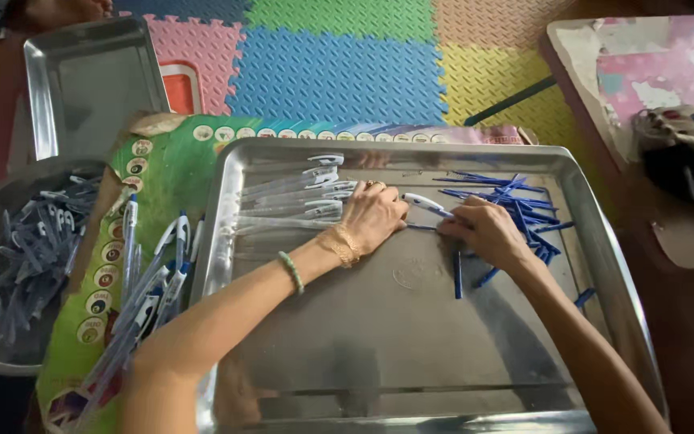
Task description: The person assembles pens by hand on a metal tray, inserting ink cartridges into barrels and attaching caps before placing them in a bowl.
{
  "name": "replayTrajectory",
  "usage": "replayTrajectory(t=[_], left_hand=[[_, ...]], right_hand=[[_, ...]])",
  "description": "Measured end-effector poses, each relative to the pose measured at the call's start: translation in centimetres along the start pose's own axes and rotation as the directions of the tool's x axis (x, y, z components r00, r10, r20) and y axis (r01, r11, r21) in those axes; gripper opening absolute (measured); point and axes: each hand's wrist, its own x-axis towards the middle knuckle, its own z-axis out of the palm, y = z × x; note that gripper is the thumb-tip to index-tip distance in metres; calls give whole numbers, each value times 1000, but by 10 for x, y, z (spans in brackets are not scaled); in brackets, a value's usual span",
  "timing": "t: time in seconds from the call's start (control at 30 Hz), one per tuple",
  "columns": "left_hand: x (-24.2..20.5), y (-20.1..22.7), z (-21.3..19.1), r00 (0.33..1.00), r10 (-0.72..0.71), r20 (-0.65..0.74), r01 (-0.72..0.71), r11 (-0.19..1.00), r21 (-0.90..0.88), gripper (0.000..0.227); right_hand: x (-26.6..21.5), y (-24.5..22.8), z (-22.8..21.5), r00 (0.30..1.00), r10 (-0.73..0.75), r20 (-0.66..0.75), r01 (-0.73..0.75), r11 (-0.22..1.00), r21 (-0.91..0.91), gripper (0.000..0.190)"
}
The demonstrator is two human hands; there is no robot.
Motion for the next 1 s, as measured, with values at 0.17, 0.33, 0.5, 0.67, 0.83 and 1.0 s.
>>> replayTrajectory(t=[0.17,0.33,0.5,0.67,0.83,1.0], left_hand=[[-9,-31,-8,995,51,-80,-43,995,93,20],[-32,-34,-60,985,-48,-164,49,999,0,14],[-133,-93,-176,951,89,-296,-34,982,186,22],[-279,-153,-240,882,-438,-171,461,879,123,35],[-332,-176,-223,557,-798,232,825,565,-37,42],[-308,-172,-221,528,-811,251,822,562,87,18]], right_hand=[[-9,4,-16,993,37,108,-25,993,-118,31],[-39,55,-18,988,70,-138,-108,949,-295,20],[-55,29,-75,951,234,-204,-258,960,-104,30],[-57,7,-87,833,492,-253,-457,870,184,57],[-59,-31,-86,813,557,-173,-495,815,301,65],[-58,-34,-79,813,572,-110,-469,755,458,48]])
